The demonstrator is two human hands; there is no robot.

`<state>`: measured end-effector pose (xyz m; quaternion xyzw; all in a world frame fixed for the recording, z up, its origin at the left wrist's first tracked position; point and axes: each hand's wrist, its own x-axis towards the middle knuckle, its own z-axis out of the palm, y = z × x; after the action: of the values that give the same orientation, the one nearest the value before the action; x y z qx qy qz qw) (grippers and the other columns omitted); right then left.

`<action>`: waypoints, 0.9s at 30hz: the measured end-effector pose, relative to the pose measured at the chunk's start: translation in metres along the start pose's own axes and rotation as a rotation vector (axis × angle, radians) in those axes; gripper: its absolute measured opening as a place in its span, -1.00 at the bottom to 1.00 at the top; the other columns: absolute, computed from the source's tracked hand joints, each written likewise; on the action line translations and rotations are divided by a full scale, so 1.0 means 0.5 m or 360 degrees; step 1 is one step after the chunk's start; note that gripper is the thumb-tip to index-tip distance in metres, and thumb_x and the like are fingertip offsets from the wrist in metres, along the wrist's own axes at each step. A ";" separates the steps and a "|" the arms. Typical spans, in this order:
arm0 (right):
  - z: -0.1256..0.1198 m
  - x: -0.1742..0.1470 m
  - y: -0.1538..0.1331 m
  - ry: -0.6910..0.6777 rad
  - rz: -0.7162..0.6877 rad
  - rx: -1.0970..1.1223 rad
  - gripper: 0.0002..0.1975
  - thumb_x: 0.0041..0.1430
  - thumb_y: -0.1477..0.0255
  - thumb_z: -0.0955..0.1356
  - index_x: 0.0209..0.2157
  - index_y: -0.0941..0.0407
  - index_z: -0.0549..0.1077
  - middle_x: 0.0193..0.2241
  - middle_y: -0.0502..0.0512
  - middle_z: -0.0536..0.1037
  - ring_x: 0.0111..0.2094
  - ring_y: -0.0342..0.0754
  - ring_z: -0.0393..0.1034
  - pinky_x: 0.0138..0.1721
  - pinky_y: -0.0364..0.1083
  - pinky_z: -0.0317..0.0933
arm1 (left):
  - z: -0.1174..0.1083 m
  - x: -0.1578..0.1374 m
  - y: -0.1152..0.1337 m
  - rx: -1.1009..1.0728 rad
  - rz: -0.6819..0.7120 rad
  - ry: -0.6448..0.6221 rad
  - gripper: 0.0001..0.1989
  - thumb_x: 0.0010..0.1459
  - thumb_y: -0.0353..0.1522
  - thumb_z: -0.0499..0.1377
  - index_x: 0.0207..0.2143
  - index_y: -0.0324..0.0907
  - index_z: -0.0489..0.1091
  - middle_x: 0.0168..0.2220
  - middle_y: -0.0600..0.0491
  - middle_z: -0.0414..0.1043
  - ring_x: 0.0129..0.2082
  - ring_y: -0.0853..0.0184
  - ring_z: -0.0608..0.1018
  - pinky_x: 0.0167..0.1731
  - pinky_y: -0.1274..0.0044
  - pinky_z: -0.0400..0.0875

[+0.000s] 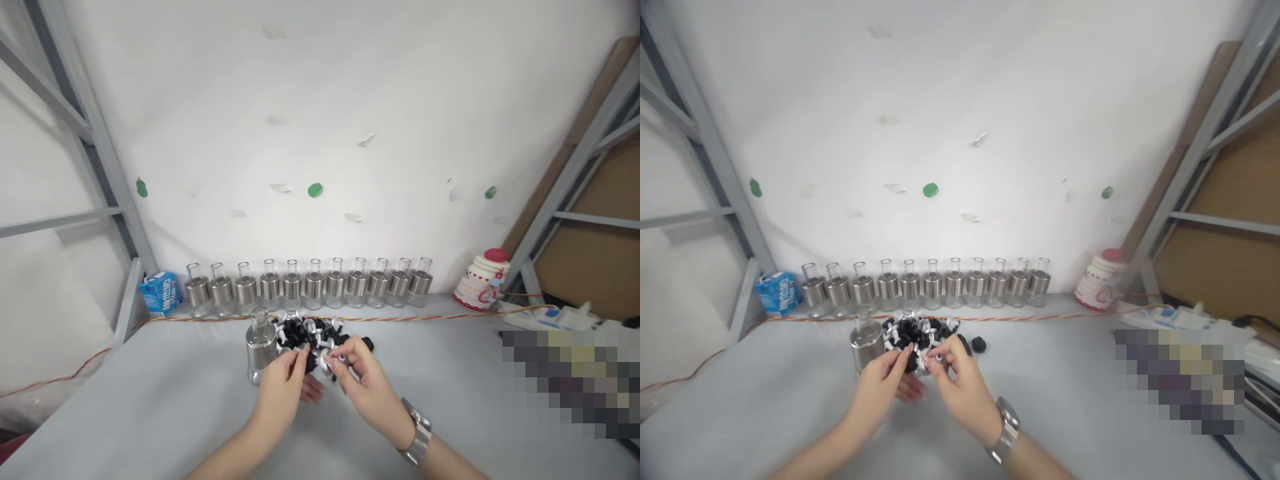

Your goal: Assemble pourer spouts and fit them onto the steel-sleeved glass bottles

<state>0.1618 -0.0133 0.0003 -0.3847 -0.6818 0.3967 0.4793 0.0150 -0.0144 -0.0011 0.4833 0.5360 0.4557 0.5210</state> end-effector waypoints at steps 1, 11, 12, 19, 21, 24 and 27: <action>-0.001 0.000 0.000 -0.0001 -0.0008 -0.0008 -0.89 0.15 0.34 0.22 -0.36 0.09 0.20 -0.48 -0.01 0.36 -0.52 -0.21 0.19 -0.51 -0.20 0.08 | 0.000 -0.001 -0.003 -0.0006 0.0008 -0.0008 -0.64 -0.01 -0.06 0.01 -0.54 -0.19 0.23 -0.70 0.08 0.45 -0.67 0.26 0.52 -0.66 0.52 0.39; -0.001 -0.002 0.003 -0.0014 0.0029 0.0071 -0.86 0.15 0.32 0.22 -0.38 0.10 0.18 -0.51 -0.03 0.32 -0.60 -0.24 0.11 -0.59 -0.23 -0.01 | -0.002 -0.002 -0.010 0.0008 0.0108 -0.0029 -0.65 0.01 -0.07 -0.01 -0.51 -0.18 0.25 -0.66 0.06 0.47 -0.64 0.24 0.53 -0.64 0.51 0.41; 0.000 -0.002 0.003 -0.0012 0.0036 0.0076 -0.85 0.15 0.31 0.22 -0.38 0.10 0.18 -0.52 -0.04 0.32 -0.60 -0.24 0.11 -0.60 -0.23 -0.02 | -0.003 -0.002 -0.011 0.0019 0.0120 -0.0035 -0.65 0.01 -0.07 -0.01 -0.51 -0.18 0.25 -0.66 0.06 0.47 -0.64 0.24 0.53 -0.64 0.50 0.41; 0.002 -0.003 0.007 -0.0030 0.0061 0.0112 -0.83 0.14 0.28 0.22 -0.39 0.10 0.18 -0.52 -0.04 0.30 -0.61 -0.24 0.08 -0.61 -0.23 -0.03 | -0.004 -0.002 -0.012 0.0087 0.0143 -0.0037 -0.66 0.02 -0.07 -0.02 -0.52 -0.16 0.25 -0.64 0.04 0.47 -0.62 0.22 0.53 -0.62 0.49 0.43; 0.003 -0.003 0.008 -0.0033 0.0066 0.0117 -0.82 0.13 0.27 0.22 -0.39 0.09 0.19 -0.53 -0.05 0.29 -0.61 -0.23 0.09 -0.61 -0.23 -0.03 | -0.003 -0.004 -0.010 0.0075 0.0128 -0.0036 -0.66 0.01 -0.07 -0.01 -0.51 -0.16 0.25 -0.65 0.05 0.47 -0.62 0.22 0.53 -0.62 0.48 0.43; 0.004 -0.004 0.011 -0.0024 0.0071 0.0129 -0.83 0.13 0.28 0.22 -0.39 0.09 0.20 -0.54 -0.06 0.27 -0.60 -0.23 0.09 -0.60 -0.23 -0.01 | 0.000 -0.006 -0.007 0.0042 0.0094 -0.0049 -0.66 0.00 -0.07 0.00 -0.54 -0.16 0.24 -0.66 0.05 0.47 -0.63 0.21 0.53 -0.63 0.47 0.42; 0.004 -0.004 0.016 -0.0017 0.0075 0.0133 -0.83 0.14 0.28 0.22 -0.40 0.09 0.19 -0.54 -0.06 0.29 -0.60 -0.24 0.10 -0.58 -0.23 0.00 | 0.002 -0.008 -0.007 0.0031 0.0063 -0.0047 -0.66 -0.01 -0.07 0.01 -0.56 -0.16 0.22 -0.68 0.05 0.46 -0.65 0.21 0.53 -0.65 0.48 0.41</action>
<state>0.1618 -0.0124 -0.0078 -0.3781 -0.6579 0.4381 0.4820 0.0161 -0.0186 -0.0041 0.5056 0.5232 0.4534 0.5149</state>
